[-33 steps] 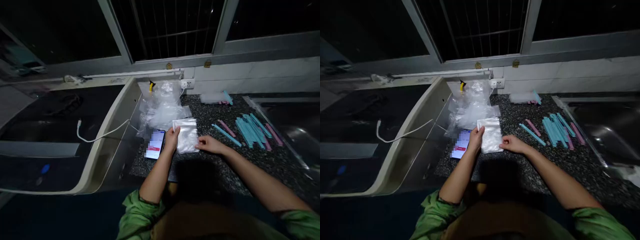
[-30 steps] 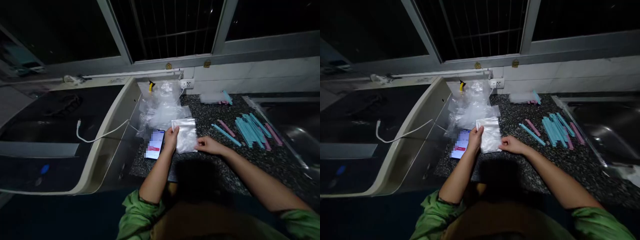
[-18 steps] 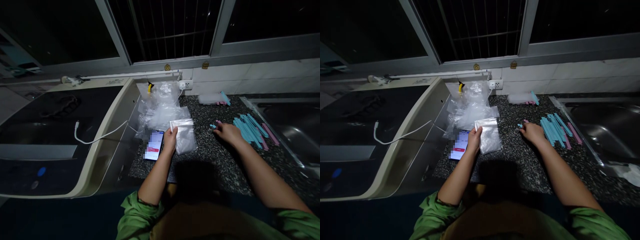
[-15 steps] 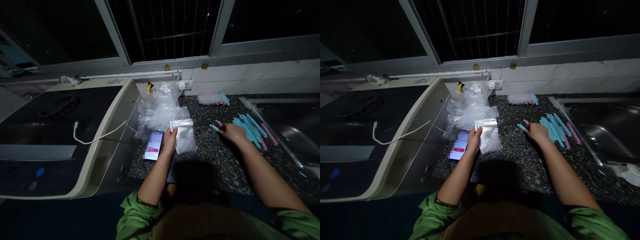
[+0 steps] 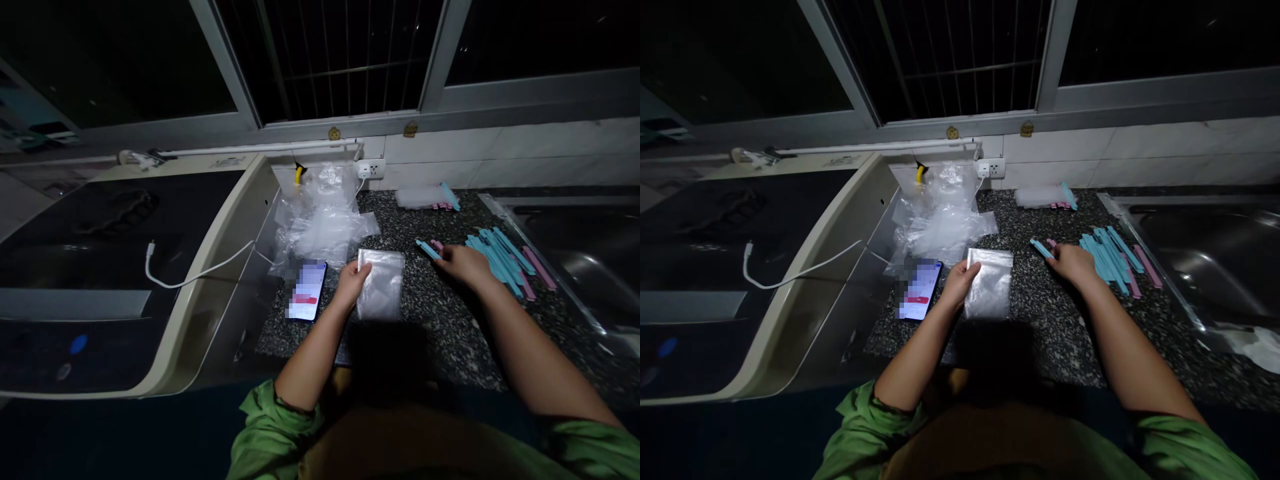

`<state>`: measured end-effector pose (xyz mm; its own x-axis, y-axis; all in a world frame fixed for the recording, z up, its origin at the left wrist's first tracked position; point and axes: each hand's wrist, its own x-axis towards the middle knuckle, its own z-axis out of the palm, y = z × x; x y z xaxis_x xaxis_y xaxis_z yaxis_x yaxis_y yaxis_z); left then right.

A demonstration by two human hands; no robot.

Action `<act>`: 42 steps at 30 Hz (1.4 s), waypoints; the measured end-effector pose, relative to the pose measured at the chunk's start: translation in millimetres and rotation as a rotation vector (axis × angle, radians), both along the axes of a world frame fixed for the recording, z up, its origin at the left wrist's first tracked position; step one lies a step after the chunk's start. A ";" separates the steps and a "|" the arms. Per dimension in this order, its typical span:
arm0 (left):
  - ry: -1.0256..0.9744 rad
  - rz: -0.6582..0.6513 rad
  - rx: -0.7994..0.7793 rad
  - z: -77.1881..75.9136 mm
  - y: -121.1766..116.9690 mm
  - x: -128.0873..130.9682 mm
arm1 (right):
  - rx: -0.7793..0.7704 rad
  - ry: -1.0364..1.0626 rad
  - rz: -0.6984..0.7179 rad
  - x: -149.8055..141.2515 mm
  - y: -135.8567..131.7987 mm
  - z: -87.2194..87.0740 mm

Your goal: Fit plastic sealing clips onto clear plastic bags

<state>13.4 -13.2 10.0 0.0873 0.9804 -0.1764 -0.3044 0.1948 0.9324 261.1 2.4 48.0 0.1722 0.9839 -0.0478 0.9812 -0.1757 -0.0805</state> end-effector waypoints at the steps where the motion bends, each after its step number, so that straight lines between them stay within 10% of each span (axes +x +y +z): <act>1: 0.010 -0.024 0.001 -0.4 -0.6 0.8 | 0.058 0.032 0.028 -0.5 -0.5 -1.0; 13: 0.114 -0.107 -0.017 -2.5 -1.7 6.0 | 0.331 0.549 0.316 -24.2 -19.3 -2.6; 42: 0.043 -0.306 0.059 5.1 -7.9 6.4 | -0.251 1.093 0.479 -57.3 -26.6 -8.8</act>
